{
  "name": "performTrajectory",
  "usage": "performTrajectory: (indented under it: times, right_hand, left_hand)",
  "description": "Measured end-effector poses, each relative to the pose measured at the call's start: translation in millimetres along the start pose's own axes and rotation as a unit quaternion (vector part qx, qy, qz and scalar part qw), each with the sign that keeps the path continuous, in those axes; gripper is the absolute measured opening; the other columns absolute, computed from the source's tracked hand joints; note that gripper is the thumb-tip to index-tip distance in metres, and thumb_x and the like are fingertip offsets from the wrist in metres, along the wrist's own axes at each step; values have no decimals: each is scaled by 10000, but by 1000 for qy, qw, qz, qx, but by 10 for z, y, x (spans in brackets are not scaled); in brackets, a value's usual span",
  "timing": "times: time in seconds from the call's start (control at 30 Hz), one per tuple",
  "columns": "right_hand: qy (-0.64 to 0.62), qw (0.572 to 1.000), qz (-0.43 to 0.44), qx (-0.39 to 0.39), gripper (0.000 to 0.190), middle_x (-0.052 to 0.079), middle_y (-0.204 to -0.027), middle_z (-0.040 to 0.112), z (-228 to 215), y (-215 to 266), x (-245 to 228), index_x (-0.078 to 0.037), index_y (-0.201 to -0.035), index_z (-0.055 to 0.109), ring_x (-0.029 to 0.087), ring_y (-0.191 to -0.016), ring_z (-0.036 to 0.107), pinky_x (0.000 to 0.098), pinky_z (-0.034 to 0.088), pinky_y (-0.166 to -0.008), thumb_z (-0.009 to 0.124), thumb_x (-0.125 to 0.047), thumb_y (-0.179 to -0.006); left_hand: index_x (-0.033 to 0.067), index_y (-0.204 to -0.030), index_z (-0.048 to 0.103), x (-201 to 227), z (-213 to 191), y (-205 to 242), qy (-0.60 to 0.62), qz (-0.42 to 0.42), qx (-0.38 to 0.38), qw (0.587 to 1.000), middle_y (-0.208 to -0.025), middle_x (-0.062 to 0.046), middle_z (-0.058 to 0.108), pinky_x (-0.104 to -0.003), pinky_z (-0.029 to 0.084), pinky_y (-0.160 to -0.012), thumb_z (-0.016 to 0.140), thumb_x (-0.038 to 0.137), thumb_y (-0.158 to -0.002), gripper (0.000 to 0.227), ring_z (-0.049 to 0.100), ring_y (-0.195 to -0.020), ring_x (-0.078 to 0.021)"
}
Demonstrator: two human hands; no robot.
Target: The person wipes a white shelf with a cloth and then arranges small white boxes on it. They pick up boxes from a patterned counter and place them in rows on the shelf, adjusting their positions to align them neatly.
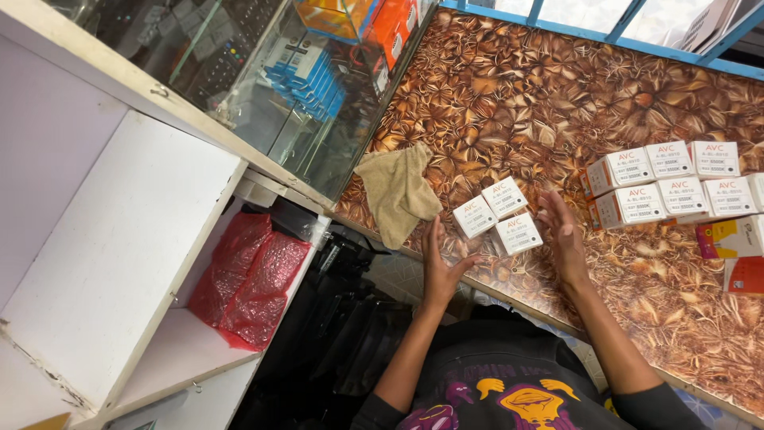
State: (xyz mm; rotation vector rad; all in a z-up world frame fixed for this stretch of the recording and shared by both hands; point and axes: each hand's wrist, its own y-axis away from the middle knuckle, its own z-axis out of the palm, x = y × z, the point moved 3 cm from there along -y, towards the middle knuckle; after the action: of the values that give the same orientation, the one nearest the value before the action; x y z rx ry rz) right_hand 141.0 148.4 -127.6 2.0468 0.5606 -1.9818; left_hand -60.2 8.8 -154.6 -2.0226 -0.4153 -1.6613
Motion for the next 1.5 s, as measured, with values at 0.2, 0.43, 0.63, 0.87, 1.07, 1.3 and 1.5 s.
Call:
performTrajectory:
  times: [0.2, 0.43, 0.63, 0.87, 1.07, 1.3, 1.5]
  right_hand:
    - [-95, 995, -24, -36, 1104, 248, -1622, 316, 103, -221, 339, -14, -1612, 271, 397, -1498, 301, 536, 249, -1208, 245, -857, -901]
    - [-133, 988, 27, -72, 1012, 242, -1636, 333, 309, -235, 621, -86, -1641, 280, 407, -1420, 412, 544, 430, -1070, 211, -795, -921]
    - [-167, 983, -10, -80, 1014, 216, -1638, 335, 780, -274, -209, -61, -1634, 269, 336, -1441, 388, 493, 366, -1153, 227, -783, -924]
    - [-195, 937, -185, -222, 1105, 199, -1658, 306, 1935, -379, -2115, -35, -1602, 314, 320, -1531, 294, 480, 238, -1262, 222, -897, -918]
    - [-209, 868, -263, -366, 1074, 172, -1675, 328, 3161, -549, -3150, -152, -1605, 270, 333, -1516, 400, 533, 332, -1270, 280, -975, -916]
    - [-132, 846, -360, -371, 579, 130, -1556, 496, 4385, -1182, -3376, -89, -1532, 399, 250, -1453, 468, 387, 351, -1189, 442, -492, -1118]
    - [-62, 863, -429, -258, 633, 237, -1576, 440, 4838, -1392, -3505, -77, -1551, 318, 405, -1493, 399, 474, 351, -1206, 537, -497, -1133]
  left_hand:
    - [45, -1653, 85, 47, 286, 14, -40, 76, -16, 996, -1680, -287, 124, -646, 167, -1197, 894, 524, -637, 1384, 98, -1532, -511]
    - [-49, -1623, 123, 30, 496, -15, -32, 108, 33, 993, -1657, -334, 165, -626, 129, -1218, 898, 477, -610, 1380, 107, -1520, -543]
    - [-57, -1615, 138, 568, 92, -104, -57, 166, 98, 980, -1661, -315, 171, -575, 145, -1239, 873, 506, -644, 1341, 144, -1535, -494]
    - [33, -1646, -20, 1615, -1130, -167, -55, 263, 222, 938, -1696, -300, -25, -589, 34, -1265, 927, 481, -605, 1476, -36, -1571, -451]
    - [88, -1665, -28, 2518, -2297, -220, -160, 252, 364, 882, -1745, -218, 4, -512, 82, -1352, 942, 471, -615, 1480, 21, -1636, -361]
    - [177, -1676, 47, 2444, -3580, -870, -211, 230, 369, 875, -1775, -149, 84, -489, 206, -1378, 986, 312, -830, 1271, 108, -1674, -330]
    - [165, -1636, 151, 2619, -4032, -1366, -207, 236, 312, 897, -1651, -125, 359, -407, 643, -1075, 1021, 130, -827, 1188, 512, -1477, -296]
